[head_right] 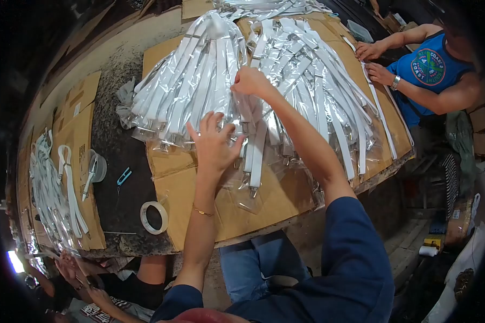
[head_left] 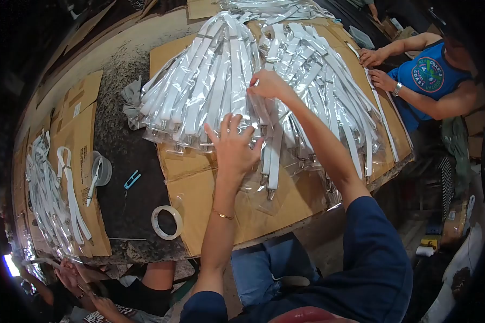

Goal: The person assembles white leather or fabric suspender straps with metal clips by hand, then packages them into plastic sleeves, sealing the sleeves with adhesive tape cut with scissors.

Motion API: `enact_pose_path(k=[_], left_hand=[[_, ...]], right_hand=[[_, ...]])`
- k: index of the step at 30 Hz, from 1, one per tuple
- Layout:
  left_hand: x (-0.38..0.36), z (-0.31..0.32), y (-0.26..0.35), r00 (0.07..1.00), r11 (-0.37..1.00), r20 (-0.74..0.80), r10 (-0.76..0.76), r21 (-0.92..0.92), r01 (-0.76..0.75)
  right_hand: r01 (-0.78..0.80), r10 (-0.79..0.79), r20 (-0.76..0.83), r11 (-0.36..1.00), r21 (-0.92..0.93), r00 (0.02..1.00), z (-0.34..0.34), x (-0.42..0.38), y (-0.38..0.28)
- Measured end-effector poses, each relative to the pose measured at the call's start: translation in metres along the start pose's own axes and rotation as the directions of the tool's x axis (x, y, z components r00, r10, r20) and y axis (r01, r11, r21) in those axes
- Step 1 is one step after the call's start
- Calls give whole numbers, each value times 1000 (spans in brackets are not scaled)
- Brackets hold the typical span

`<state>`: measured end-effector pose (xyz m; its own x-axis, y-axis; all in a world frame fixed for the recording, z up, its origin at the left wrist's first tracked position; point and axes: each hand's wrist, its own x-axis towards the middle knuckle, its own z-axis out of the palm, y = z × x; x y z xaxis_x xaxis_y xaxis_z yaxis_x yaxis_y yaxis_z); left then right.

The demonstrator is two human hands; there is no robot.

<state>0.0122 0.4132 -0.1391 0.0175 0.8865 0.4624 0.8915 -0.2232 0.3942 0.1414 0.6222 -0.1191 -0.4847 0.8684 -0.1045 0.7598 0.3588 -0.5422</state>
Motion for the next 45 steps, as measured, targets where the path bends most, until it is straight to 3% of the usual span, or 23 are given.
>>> enact_pose_path(k=[1, 6, 8, 14, 17, 19, 23, 25, 27, 29, 31, 33, 37, 40, 45], left_hand=[[0, -4, -2, 1000, 1000, -4, -1, 1, 1], [0, -12, 4, 999, 999, -20, 27, -32, -28], [-1, -10, -3, 1000, 1000, 1, 5, 4, -5], [-4, -5, -23, 993, 990, -8, -114, 78, 115], [-2, -9, -25, 983, 977, -16, -181, 108, 182], [-3, -14, -28, 971, 956, -16, -240, 169, 240], [-3, -22, -29, 976, 970, 12, -217, 115, 214], [-1, -24, -26, 977, 973, 16, -213, 97, 210], [0, -23, -19, 976, 974, 22, -217, 67, 215], [3, -22, -8, 997, 998, -73, -23, -64, 19], [3, -13, 11, 997, 998, -73, 0, -69, -5], [-3, 6, 20, 986, 973, -28, 163, -162, -165], [-11, 34, 31, 964, 919, 65, 257, -326, -223], [-10, 38, 28, 951, 896, 29, 309, -345, -280], [-10, 35, 29, 956, 898, 23, 291, -350, -265]], right_hand=[[70, -94, -159, 986, -151, 983, 7, 2, -3], [-76, 18, -287, 978, -194, 958, 27, 23, -7], [-124, 101, -244, 989, -82, 964, 29, 31, -7], [-38, 44, -144, 998, 41, 989, 46, 73, 1], [39, 17, -271, 979, 200, 962, 72, 92, 3], [24, 36, -243, 971, 240, 969, 64, 79, -17], [46, -27, -185, 994, 100, 982, 47, 77, -22], [175, -207, -137, 960, -217, 969, 9, 60, -16], [30, -62, -233, 990, -141, 970, -27, 70, 20], [-40, -9, -429, 994, -105, 903, -67, 56, 43], [-100, -50, -566, 968, -230, 823, -95, 63, 82], [-209, 29, -604, 950, -231, 796, -115, 80, 120], [-54, -94, -581, 971, -232, 808, -123, 100, 127], [-205, 92, -408, 948, -243, 908, -124, 133, 125], [-196, 107, -405, 963, -185, 908, -127, 140, 112]])
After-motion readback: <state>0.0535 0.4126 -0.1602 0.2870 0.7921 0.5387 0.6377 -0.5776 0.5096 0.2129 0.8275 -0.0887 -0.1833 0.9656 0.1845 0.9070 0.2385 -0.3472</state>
